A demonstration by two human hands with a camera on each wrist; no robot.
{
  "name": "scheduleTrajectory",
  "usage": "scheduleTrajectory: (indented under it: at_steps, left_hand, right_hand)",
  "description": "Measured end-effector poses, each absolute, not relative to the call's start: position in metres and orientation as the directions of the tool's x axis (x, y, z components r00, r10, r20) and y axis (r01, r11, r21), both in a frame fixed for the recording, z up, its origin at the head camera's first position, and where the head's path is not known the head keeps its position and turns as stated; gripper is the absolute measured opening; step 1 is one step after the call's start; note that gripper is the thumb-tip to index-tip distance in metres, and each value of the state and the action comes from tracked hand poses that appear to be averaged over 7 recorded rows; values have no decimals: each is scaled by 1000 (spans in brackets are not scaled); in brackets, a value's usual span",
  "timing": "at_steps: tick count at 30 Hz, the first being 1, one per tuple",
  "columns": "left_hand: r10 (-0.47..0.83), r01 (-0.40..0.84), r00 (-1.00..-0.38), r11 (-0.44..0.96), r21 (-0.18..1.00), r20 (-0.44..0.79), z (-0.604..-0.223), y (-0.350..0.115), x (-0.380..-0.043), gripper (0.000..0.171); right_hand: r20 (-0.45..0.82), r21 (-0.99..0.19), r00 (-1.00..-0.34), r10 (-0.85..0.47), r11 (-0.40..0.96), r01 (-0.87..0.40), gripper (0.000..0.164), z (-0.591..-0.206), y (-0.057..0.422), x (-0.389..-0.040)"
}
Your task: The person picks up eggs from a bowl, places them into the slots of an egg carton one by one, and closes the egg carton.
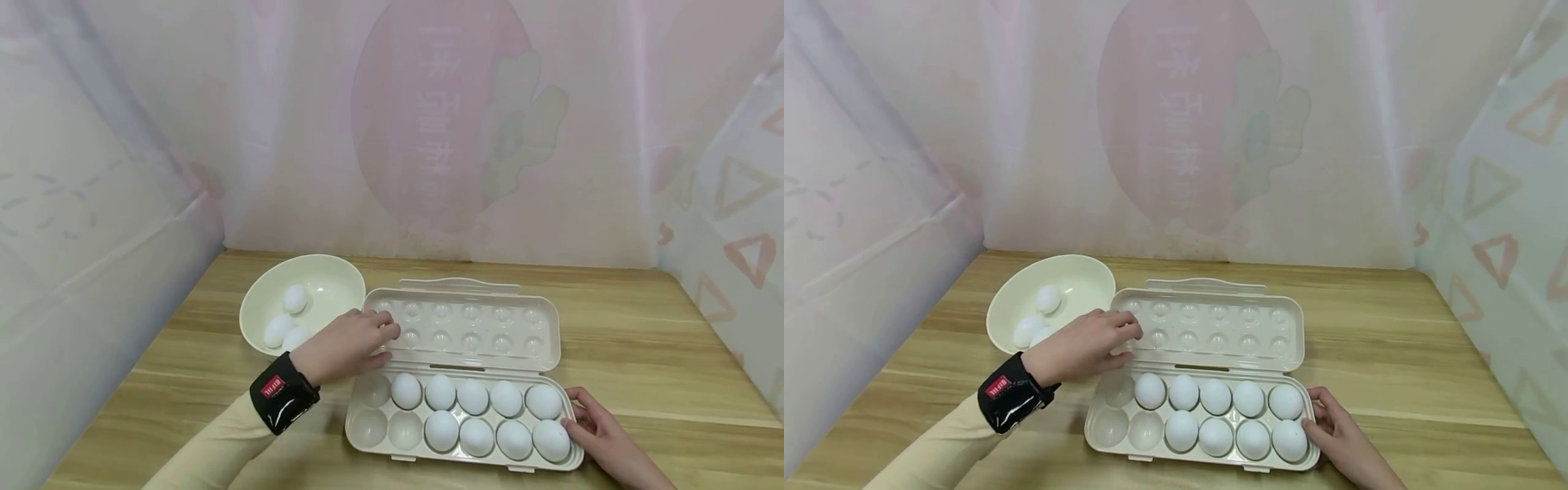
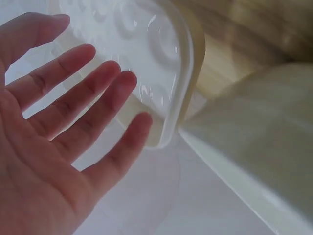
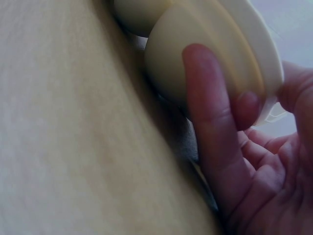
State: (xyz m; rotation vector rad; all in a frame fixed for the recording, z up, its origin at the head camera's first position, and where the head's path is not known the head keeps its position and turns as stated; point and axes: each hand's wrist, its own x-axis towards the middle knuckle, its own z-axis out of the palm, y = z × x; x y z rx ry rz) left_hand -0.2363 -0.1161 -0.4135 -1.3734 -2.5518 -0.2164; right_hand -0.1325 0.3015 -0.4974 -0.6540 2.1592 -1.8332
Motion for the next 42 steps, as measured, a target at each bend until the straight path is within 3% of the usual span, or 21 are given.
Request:
scheduleTrajectory:
  at_steps: [10,20,42]
  left_hand:
    - [747,776,-631,607,172,209,-397,-131,-250,20]
    - [722,771,-637,585,253,271,-400,-152,-268,21]
    - [630,606,-772,692,393,82,-414,-210,-310,20]
  right_hand:
    - [134,-969,-870,-474,119,-214,47,-498,301,-133]
    - [128,-971,-873,-471,119,-207,47,-497,301,-133]
    - [120,-975,-875,-468,111,-193,47,-497,301,-133]
